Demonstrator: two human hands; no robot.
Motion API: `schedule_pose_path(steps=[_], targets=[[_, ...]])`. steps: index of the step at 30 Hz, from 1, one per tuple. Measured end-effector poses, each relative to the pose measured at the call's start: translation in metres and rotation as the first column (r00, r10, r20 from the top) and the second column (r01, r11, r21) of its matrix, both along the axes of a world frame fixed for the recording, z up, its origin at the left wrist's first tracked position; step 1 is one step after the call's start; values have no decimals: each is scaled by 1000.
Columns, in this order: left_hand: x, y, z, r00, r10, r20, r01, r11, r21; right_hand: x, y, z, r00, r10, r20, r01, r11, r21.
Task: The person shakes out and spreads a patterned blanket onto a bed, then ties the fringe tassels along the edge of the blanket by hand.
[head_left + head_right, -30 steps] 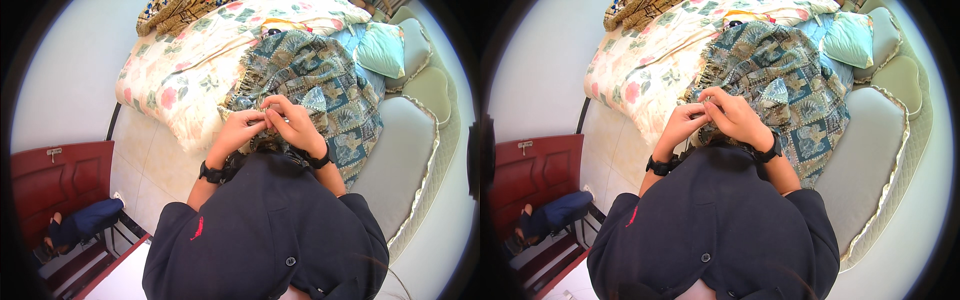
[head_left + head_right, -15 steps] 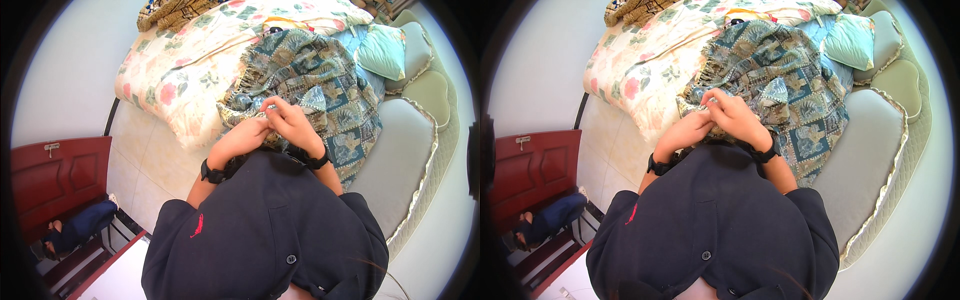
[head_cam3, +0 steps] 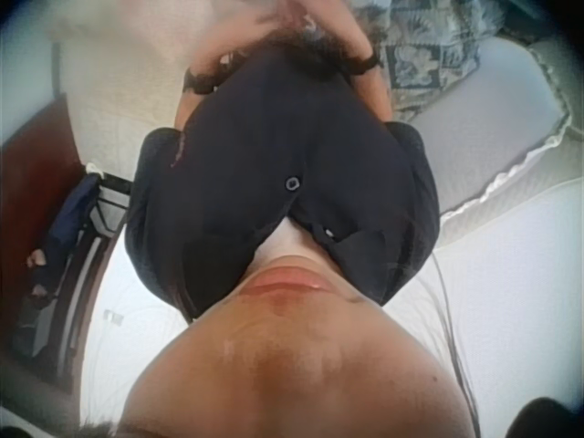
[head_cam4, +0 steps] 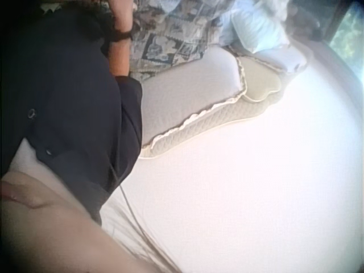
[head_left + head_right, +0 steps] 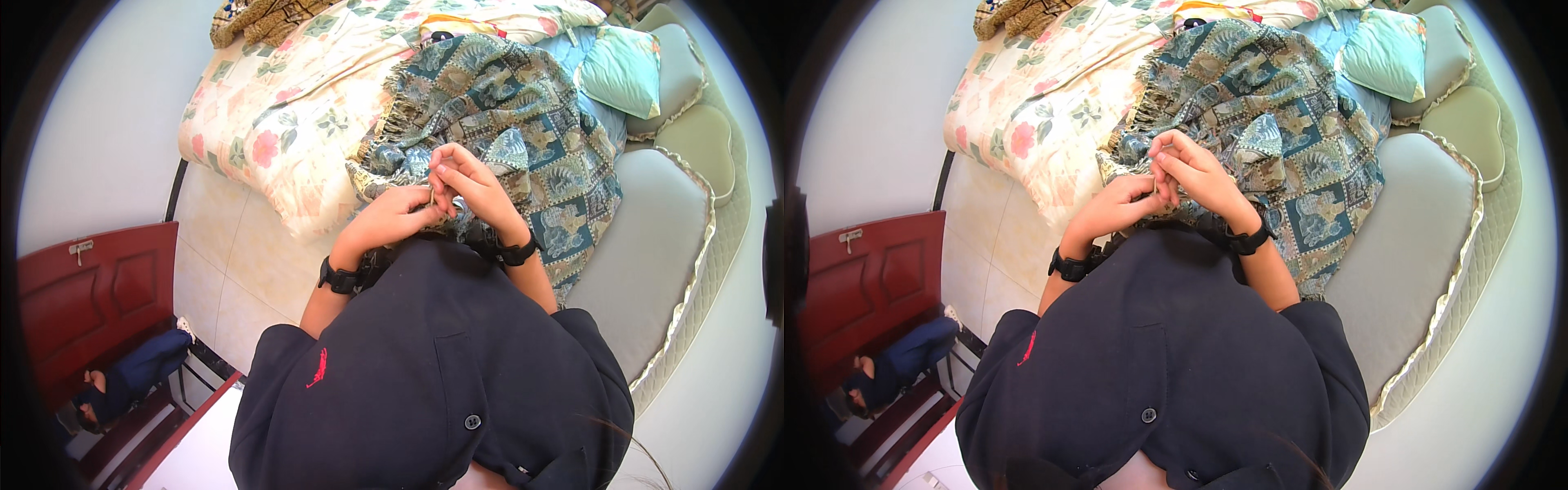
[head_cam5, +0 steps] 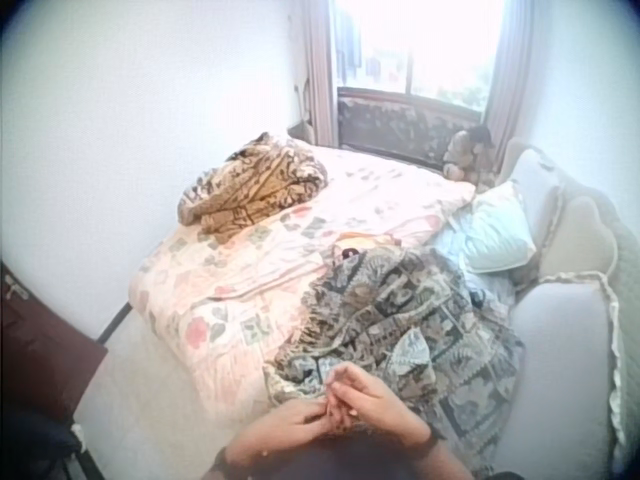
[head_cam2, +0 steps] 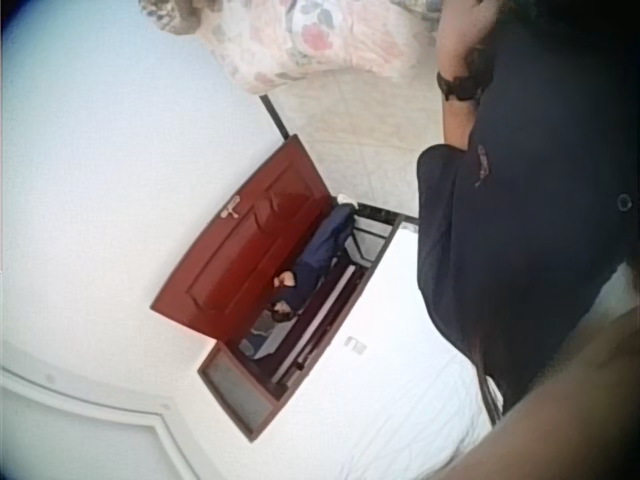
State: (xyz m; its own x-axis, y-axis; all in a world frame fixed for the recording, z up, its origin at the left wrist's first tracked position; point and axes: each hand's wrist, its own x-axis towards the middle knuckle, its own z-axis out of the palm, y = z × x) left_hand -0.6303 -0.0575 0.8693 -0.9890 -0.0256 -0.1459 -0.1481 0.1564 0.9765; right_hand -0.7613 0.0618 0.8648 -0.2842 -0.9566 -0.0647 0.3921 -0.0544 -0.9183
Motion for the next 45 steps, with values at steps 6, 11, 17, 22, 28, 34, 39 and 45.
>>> schedule_pose_path(steps=[6, 11, 17, 22, 28, 34, 39, 45], targets=[[1, -8, -16, 904, 388, 181, -410, 906, 106, -9, 14, -14, 931, -270, -247, 283, 959, 18], [-8, -5, -5, 908, 382, 175, -412, 891, 192, 5, 14, -16, 935, -125, -333, 156, 985, 70], [-8, -9, -15, 877, 391, 278, -460, 851, 254, 16, 0, -13, 752, -215, -623, 294, 955, 26], [-4, -9, -14, 855, 498, 144, -517, 839, 168, 12, 2, -3, 688, -190, -700, 316, 947, 54], [-12, 0, -4, 812, 541, -220, -570, 816, -100, 10, 3, 15, 675, -220, -704, 410, 905, 111], [-16, 2, 13, 794, 571, -206, -571, 818, 69, 8, 2, 13, 451, -421, -787, 454, 867, -204], [-17, 3, 19, 811, 582, -63, -560, 803, 202, 11, 1, -1, 947, -261, 185, 260, 965, 34], [-13, 2, 12, 825, 562, -57, -516, 791, 330, 13, 1, 5, 976, -109, 189, 92, 991, 97]])
